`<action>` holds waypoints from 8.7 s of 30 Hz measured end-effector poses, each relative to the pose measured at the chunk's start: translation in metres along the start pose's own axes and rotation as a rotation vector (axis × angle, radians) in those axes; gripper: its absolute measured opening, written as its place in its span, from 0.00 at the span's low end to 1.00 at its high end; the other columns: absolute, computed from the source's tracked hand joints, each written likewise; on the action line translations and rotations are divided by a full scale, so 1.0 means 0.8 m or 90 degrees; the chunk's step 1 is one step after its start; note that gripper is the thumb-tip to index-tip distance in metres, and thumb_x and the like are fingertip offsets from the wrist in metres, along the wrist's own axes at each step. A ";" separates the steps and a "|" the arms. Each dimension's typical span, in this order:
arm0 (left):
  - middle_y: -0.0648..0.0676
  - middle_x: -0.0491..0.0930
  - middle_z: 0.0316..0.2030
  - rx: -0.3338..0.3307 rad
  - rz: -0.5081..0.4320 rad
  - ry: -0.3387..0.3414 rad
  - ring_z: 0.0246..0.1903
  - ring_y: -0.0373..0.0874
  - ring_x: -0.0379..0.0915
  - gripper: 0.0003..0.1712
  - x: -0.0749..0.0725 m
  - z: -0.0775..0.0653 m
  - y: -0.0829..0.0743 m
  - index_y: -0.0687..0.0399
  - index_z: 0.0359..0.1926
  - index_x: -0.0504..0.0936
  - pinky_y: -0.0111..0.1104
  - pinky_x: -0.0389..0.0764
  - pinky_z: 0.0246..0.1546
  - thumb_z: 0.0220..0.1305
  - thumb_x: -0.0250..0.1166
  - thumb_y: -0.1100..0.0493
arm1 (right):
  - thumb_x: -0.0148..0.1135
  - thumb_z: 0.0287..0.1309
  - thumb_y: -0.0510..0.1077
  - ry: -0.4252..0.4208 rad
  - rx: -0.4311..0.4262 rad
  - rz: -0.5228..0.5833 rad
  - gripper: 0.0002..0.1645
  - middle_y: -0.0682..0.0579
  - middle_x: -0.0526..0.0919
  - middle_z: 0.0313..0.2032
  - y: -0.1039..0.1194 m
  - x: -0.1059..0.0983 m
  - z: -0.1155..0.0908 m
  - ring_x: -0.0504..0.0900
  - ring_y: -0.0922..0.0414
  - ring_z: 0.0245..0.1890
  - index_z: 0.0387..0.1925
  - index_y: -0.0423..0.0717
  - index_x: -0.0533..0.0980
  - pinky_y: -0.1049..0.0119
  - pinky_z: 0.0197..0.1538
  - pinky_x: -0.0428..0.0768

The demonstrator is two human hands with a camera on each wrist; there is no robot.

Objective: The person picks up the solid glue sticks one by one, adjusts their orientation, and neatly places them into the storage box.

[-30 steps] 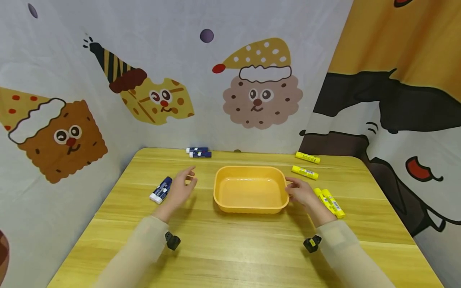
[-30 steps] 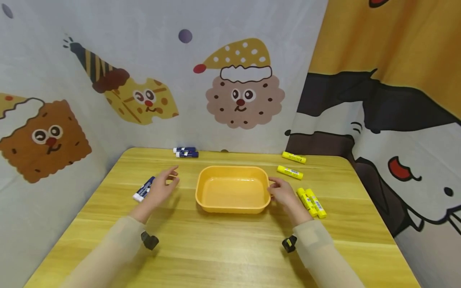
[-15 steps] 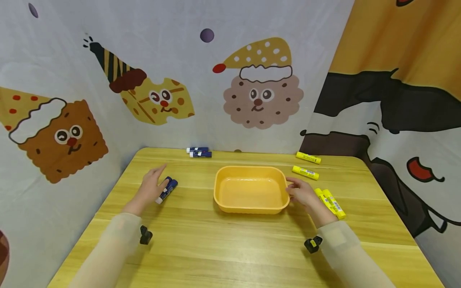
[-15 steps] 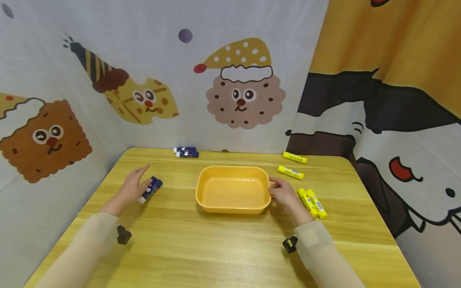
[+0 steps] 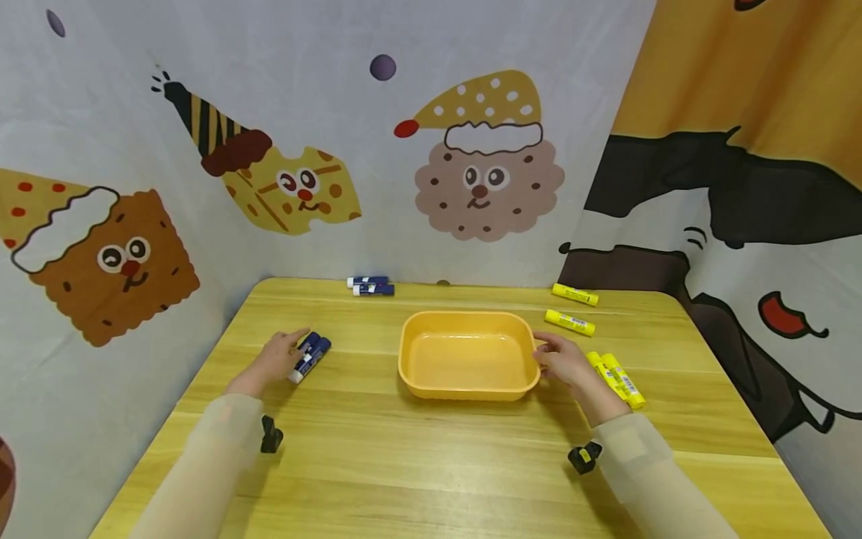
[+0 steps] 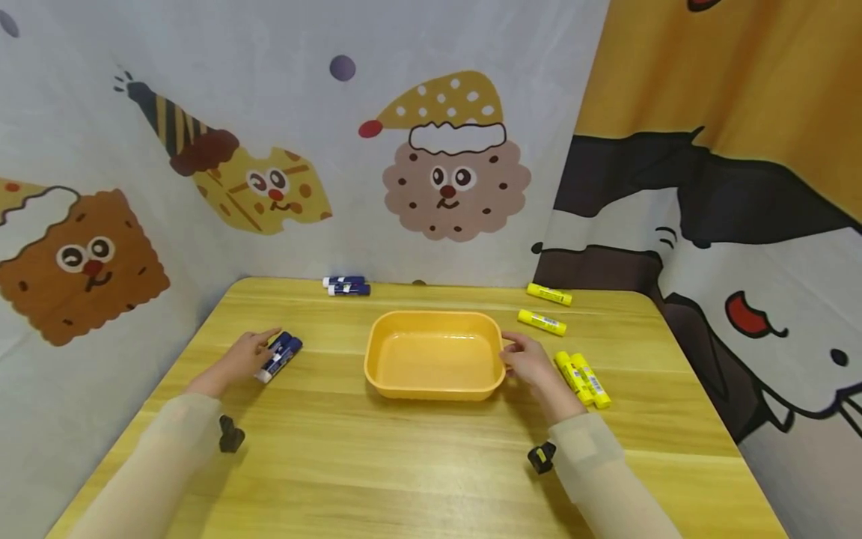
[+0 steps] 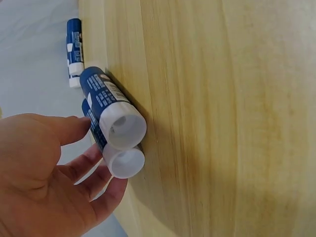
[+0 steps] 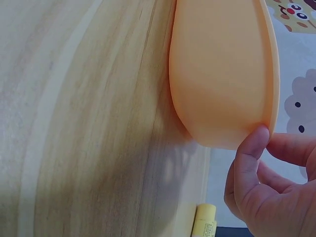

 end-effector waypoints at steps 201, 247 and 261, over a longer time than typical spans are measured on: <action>0.72 0.58 0.60 -0.225 -0.002 -0.357 0.58 0.67 0.56 0.31 -0.087 0.023 0.000 0.65 0.68 0.55 0.58 0.70 0.50 0.70 0.47 0.56 | 0.51 0.66 0.37 0.016 0.011 0.024 0.32 0.49 0.66 0.42 -0.003 -0.004 -0.002 0.72 0.60 0.33 0.70 0.41 0.56 0.67 0.35 0.80; 0.79 0.65 0.50 -0.310 0.047 -0.168 0.47 0.73 0.67 0.24 -0.048 -0.015 0.084 0.75 0.61 0.64 0.58 0.73 0.45 0.64 0.47 0.67 | 0.50 0.66 0.38 0.017 0.024 0.004 0.32 0.47 0.68 0.43 -0.009 -0.002 0.005 0.73 0.57 0.34 0.70 0.42 0.57 0.62 0.39 0.81; 0.82 0.48 0.63 -0.287 0.011 0.019 0.49 0.70 0.59 0.47 -0.034 -0.026 0.053 0.64 0.73 0.43 0.47 0.66 0.35 0.56 0.55 0.61 | 0.50 0.67 0.38 0.018 0.026 0.005 0.31 0.46 0.68 0.43 -0.007 -0.001 0.002 0.74 0.55 0.36 0.70 0.43 0.57 0.61 0.40 0.81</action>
Point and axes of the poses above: each hand's wrist, its own z-axis towards the middle knuckle, its own x-axis out of the palm, y = z × x, the point moved 9 cm from there along z, towards the middle knuckle
